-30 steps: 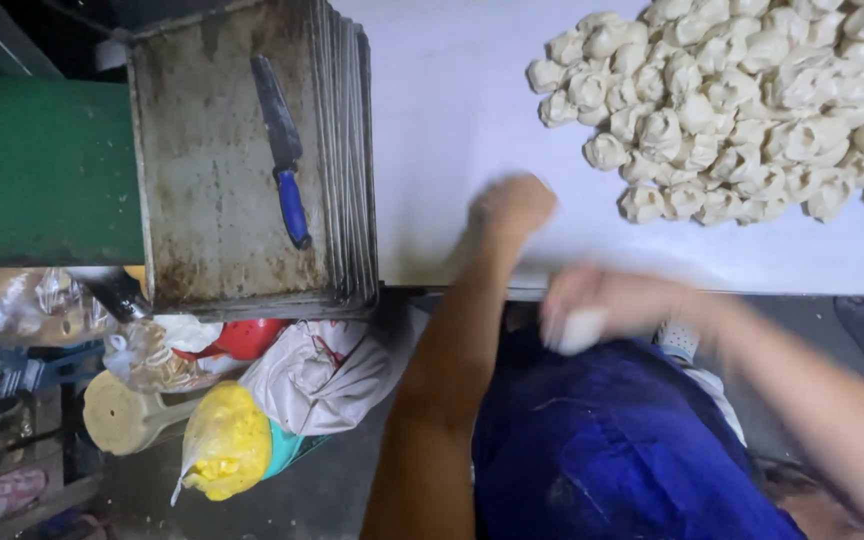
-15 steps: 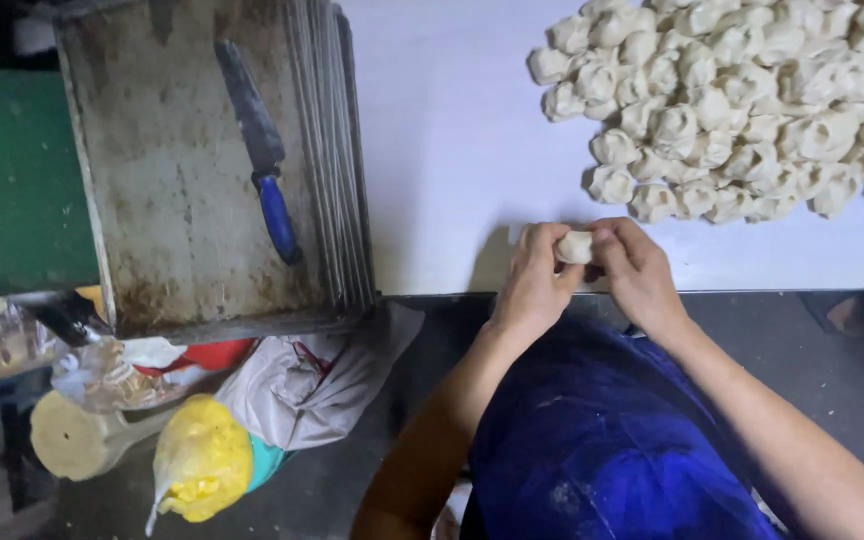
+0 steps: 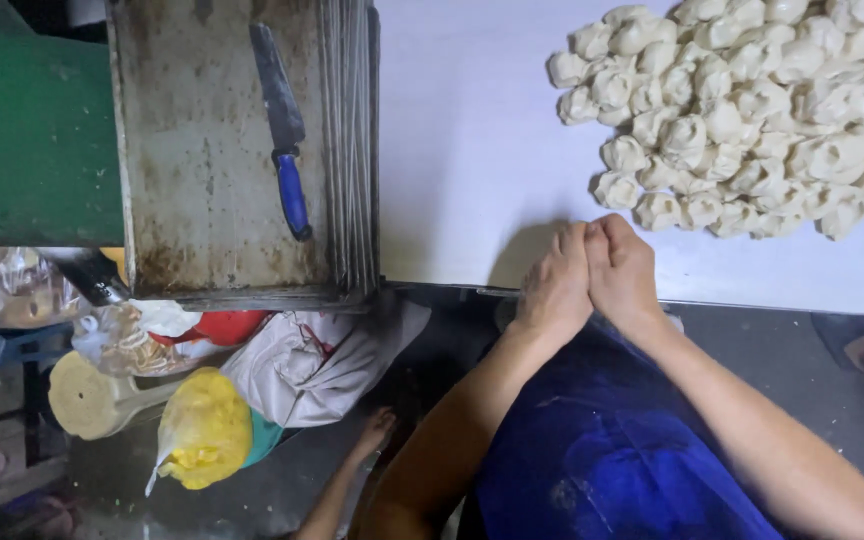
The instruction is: Shaping small dough balls from long strips of dough and placing them on a baking tray.
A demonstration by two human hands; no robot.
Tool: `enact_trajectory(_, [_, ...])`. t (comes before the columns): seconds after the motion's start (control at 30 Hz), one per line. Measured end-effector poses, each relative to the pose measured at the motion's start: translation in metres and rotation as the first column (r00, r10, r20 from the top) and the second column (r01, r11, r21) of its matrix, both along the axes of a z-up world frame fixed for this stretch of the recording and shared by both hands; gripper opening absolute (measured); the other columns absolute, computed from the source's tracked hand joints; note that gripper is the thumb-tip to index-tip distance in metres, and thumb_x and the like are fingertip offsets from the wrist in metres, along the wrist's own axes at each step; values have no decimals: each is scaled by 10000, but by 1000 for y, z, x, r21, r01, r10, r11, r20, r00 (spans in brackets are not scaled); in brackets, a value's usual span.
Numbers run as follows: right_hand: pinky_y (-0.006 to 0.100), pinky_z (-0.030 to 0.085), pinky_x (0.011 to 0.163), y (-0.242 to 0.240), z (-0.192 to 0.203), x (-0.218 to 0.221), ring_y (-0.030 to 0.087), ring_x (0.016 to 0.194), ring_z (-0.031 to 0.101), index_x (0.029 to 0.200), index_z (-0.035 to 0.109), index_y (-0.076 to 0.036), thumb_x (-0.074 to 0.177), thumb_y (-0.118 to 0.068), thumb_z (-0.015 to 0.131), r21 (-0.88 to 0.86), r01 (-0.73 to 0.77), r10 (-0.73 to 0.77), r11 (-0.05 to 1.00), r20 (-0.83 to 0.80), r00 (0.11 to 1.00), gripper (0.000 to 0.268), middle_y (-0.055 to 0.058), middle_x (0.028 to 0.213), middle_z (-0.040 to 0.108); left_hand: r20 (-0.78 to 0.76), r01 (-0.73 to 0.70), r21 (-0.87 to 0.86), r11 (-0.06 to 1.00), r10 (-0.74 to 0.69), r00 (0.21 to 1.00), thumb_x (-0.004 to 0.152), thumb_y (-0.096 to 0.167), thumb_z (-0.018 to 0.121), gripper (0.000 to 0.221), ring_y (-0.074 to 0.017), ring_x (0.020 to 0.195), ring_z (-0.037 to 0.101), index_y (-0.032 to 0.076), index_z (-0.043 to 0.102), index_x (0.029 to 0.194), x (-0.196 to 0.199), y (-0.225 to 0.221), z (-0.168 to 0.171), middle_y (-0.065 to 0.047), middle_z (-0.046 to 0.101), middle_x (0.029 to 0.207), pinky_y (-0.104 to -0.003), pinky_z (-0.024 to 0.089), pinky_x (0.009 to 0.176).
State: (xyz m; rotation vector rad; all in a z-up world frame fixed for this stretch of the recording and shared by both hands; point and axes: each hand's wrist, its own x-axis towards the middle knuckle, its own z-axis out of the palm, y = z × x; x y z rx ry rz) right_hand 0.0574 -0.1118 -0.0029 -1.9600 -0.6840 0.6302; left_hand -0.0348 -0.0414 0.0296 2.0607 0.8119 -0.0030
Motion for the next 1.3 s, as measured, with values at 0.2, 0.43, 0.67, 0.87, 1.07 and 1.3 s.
enact_trajectory(0.2, [636,518,777,25,28,48,541,940,658,1020,624,-51,1093,-338,463,-169,-199,230,965,194,954,338,293,861,666,-82,1,112,994,8,997,874,127,540,379,-491,1106,667,97,521,1251,34,33,-10,-177,648,1151,-677,527,883])
enact_trajectory(0.43, [527,544,760,64,10,100,419,863,709,987,706,-61,1013,-228,588,-116,-417,431,902,149,890,206,221,777,695,-232,156,292,944,-88,969,845,242,564,296,-387,1040,747,91,731,1037,70,97,6,-136,777,989,-569,574,881])
enact_trajectory(0.67, [556,592,777,-24,118,-2,357,858,775,1011,802,-64,753,-84,741,129,-646,653,753,-267,708,266,182,844,775,-136,-19,118,993,36,990,972,451,420,495,-400,1016,748,118,786,983,93,143,-8,-141,790,919,-560,588,837])
enact_trajectory(0.87, [516,614,695,-53,29,74,394,971,679,1184,611,-158,799,-327,791,-496,-71,357,865,509,783,458,108,1177,576,372,-176,229,957,81,925,756,160,748,298,-477,901,630,6,583,951,81,50,-39,-226,579,873,-549,507,743])
enact_trajectory(1.07, [411,630,727,-36,-33,97,283,1023,719,1236,644,-241,808,-420,730,-553,-51,420,832,567,708,472,34,1226,605,451,-283,477,832,44,892,678,218,835,336,-378,819,606,87,592,870,82,13,-43,-129,530,806,-467,492,723])
enact_trajectory(1.3, [561,533,942,-7,67,185,482,1117,651,1270,701,-61,935,-331,698,-150,-243,280,958,328,902,430,249,1119,666,378,-654,26,756,598,707,769,206,771,345,-439,933,674,106,551,1016,119,35,-36,-186,635,944,-461,535,798])
